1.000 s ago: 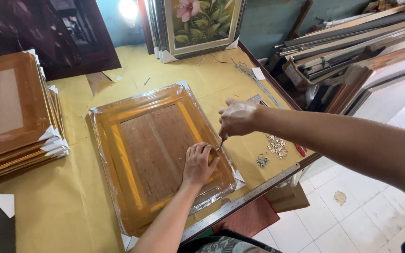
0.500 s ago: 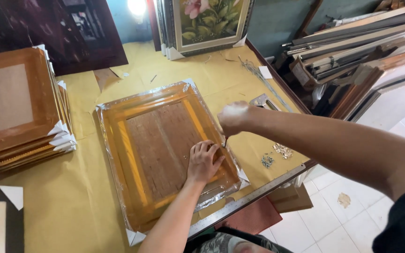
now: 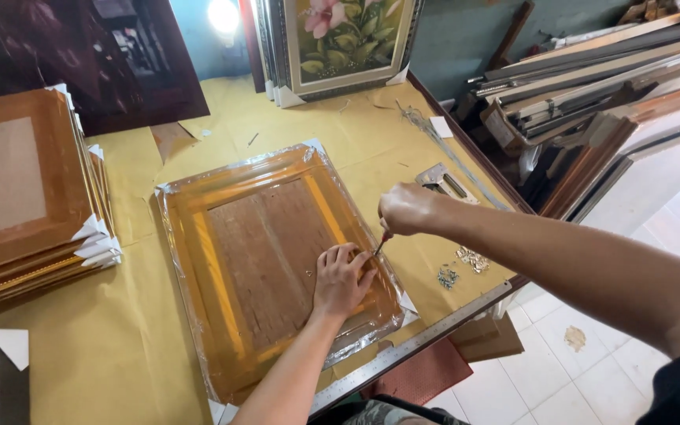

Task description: Installing metal hanging hardware onto the back of a wooden picture frame using a screwdriver to create pilot holes.

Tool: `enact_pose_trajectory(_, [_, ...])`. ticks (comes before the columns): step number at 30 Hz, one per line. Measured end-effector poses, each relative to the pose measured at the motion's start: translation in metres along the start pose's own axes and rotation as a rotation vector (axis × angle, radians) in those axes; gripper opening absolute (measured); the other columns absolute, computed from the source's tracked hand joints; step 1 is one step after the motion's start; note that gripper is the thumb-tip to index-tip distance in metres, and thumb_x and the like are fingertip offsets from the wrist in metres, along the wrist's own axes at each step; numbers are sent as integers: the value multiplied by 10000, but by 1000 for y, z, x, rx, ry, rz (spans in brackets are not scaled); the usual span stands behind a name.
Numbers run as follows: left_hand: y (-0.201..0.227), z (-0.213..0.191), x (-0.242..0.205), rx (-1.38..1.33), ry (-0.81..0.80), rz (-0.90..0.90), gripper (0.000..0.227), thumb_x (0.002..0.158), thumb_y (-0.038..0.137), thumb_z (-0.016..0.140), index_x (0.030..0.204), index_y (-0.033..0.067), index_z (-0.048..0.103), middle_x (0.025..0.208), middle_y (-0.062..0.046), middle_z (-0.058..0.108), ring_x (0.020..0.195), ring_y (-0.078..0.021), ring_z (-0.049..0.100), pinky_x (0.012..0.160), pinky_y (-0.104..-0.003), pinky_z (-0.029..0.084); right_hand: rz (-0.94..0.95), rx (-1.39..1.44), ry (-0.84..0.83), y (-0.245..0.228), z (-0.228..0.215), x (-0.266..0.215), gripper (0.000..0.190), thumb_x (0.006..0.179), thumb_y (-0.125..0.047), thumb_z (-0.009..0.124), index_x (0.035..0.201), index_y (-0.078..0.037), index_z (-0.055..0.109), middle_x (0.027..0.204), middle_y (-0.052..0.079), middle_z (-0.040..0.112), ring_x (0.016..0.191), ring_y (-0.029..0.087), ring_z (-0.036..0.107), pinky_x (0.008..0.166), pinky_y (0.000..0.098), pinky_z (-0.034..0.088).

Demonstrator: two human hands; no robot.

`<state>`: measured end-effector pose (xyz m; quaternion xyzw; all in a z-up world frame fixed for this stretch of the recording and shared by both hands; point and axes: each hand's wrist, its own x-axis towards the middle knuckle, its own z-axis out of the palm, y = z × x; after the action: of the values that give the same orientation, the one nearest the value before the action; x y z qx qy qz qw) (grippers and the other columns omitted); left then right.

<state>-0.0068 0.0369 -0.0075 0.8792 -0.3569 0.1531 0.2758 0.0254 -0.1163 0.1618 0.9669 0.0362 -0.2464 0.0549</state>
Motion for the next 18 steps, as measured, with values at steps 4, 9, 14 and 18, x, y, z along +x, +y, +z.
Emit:
enact_pose_trajectory(4, [1,-1,-5,-26,-44,-11,310,744,351,629,1014,203,593,1034,-34,465,1017,-232,462,861,-401,358,51,-94,-93,12,14,14,182,758,-317,523,795,-274,696,718,30,674,738,253,656,620,346,524])
enact_pose_trajectory(9, [-2,5,-3,10,3,31,314,718,380,613,1002,244,596,1041,-19,467,1024,-229,453,864,-405,340,-517,-674,98,11,-17,-16,194,815,-270,544,928,-411,613,817,-30,646,821,221,600,670,354,447])
enact_pose_trajectory(14, [-1,5,-3,-5,-15,4,311,724,376,619,1004,242,595,1054,-11,459,1033,-224,445,869,-401,337,-628,-407,106,10,-13,-17,139,838,-269,510,892,-292,636,729,40,656,722,238,628,621,345,523])
enact_pose_trajectory(18, [0,2,0,0,-1,5,306,725,361,624,1002,235,594,1043,-9,465,1026,-228,452,866,-397,343,-96,-25,-39,11,3,12,226,788,-351,487,791,-219,670,713,57,665,756,271,642,645,368,522])
